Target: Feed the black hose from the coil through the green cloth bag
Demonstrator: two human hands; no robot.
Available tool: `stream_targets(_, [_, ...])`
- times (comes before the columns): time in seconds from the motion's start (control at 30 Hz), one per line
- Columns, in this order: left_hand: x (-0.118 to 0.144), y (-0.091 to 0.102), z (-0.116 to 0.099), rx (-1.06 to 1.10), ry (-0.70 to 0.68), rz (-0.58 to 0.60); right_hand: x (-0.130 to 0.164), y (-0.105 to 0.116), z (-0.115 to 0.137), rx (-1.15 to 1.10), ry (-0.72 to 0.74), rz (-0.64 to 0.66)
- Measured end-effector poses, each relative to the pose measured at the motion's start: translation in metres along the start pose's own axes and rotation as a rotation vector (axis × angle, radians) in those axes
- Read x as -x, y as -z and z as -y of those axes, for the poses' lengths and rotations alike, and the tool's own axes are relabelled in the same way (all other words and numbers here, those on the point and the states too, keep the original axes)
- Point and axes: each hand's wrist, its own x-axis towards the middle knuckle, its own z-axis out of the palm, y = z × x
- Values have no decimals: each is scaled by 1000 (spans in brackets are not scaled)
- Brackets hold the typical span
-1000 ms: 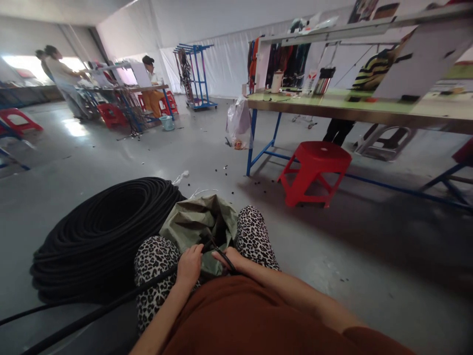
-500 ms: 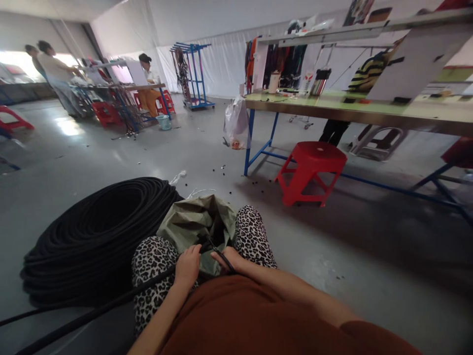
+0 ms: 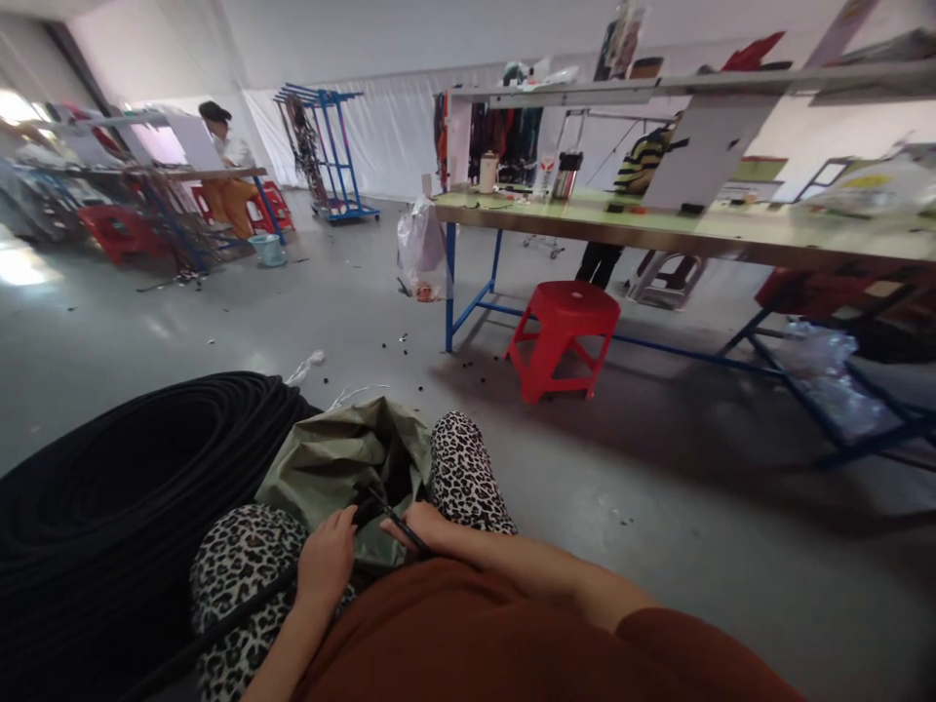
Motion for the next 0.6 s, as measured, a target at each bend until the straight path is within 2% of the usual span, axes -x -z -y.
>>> stream_targets(0.3, [5,3,6,-110,-1,-7,5,9,6,16,-3,29])
stream_targets(0.6, [4,0,11,-145,3,43,-12,-3,0,70,-23,62])
